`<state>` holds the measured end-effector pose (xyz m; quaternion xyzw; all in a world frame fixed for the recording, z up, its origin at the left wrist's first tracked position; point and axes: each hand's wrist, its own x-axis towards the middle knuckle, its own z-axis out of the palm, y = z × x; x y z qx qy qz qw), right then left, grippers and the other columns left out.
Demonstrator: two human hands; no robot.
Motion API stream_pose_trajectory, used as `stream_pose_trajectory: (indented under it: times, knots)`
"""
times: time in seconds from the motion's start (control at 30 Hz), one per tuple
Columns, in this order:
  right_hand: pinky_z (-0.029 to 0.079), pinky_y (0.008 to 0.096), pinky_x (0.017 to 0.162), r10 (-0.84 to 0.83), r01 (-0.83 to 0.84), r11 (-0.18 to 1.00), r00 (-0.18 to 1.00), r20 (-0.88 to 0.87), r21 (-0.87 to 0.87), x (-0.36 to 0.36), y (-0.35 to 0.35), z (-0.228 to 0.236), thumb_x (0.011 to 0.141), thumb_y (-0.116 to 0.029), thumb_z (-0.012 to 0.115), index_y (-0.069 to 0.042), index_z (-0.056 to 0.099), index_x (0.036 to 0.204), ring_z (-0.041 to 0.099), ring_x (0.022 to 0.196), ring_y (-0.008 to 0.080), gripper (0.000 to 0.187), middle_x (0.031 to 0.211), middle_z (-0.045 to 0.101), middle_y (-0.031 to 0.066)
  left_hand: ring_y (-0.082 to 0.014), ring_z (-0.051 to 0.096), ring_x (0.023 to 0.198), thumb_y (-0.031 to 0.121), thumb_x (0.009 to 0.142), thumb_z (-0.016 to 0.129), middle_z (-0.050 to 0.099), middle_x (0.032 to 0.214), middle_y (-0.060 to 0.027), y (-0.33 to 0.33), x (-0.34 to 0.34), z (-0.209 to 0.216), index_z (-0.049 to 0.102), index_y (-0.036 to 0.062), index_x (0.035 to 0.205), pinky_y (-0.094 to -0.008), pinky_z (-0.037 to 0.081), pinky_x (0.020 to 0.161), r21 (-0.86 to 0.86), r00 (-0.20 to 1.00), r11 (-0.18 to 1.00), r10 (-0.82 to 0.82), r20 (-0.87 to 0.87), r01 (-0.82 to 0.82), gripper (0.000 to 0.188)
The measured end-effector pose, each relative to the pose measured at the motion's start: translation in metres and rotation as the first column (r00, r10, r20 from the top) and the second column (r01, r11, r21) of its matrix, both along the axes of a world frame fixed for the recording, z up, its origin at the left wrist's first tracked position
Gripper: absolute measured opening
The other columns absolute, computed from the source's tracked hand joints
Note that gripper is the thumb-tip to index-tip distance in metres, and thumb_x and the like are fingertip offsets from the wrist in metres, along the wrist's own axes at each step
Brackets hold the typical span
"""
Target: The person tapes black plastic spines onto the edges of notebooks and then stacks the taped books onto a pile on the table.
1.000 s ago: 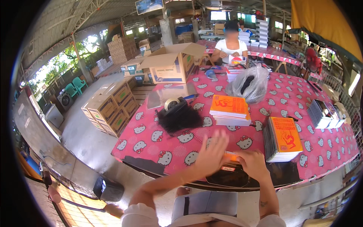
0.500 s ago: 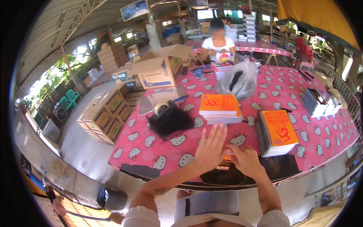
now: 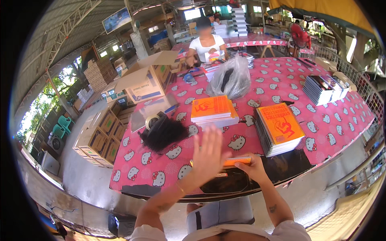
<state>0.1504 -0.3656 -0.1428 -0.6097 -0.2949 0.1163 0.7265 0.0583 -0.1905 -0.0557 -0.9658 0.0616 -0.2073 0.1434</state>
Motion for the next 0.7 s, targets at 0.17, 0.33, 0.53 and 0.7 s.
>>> stream_pose_trajectory:
  times: [0.17,0.33,0.53,0.7]
  knots:
    - [0.054,0.0251,0.084,-0.001,-0.003,0.997,0.999,0.055,0.073,-0.001,0.003,0.003,0.093,-0.004,0.077,0.003,0.069,0.112,0.066,0.093,0.0082,0.022,0.103,0.075,0.0046,-0.0416,0.039,0.146,0.058,0.087,0.064,0.043,0.154,-0.0283,0.000,-0.017,-0.045,0.042,-0.0061,0.149,-0.0649,0.027,0.117,-0.059,0.979,0.977,-0.205,0.007,0.205,0.092]
    - [0.052,0.0244,0.081,0.130,-0.130,0.992,0.991,-0.013,0.006,0.001,0.000,-0.003,0.097,-0.009,0.072,0.000,0.069,0.120,0.063,0.090,0.0057,0.024,0.100,0.073,0.0009,-0.0437,0.029,0.153,0.056,0.096,0.055,0.033,0.161,-0.0304,0.008,0.005,-0.019,0.034,-0.0091,0.154,-0.0649,0.021,0.120,-0.156,0.987,0.980,-0.141,-0.083,0.127,0.089]
    - [0.041,0.0274,0.055,0.042,-0.015,0.983,0.989,0.145,-0.181,-0.002,-0.003,-0.006,0.098,-0.015,0.072,-0.001,0.074,0.111,0.048,0.064,0.0049,0.019,0.072,0.061,0.0006,-0.0408,0.026,0.155,0.058,0.101,0.047,0.034,0.162,-0.0293,0.025,0.024,-0.019,0.035,-0.0084,0.154,-0.0646,0.015,0.122,-0.077,0.986,0.992,-0.090,0.139,0.101,0.086]
    - [0.037,0.0277,0.053,-0.010,0.013,1.000,0.970,0.241,-0.011,-0.003,0.013,-0.008,0.097,-0.016,0.073,-0.002,0.074,0.110,0.044,0.060,0.0058,0.019,0.066,0.053,0.0007,-0.0429,0.029,0.153,0.055,0.103,0.046,0.034,0.161,-0.0306,0.011,-0.028,-0.069,0.036,-0.0091,0.153,-0.0646,0.016,0.122,-0.140,0.939,0.932,-0.342,-0.043,0.334,0.082]
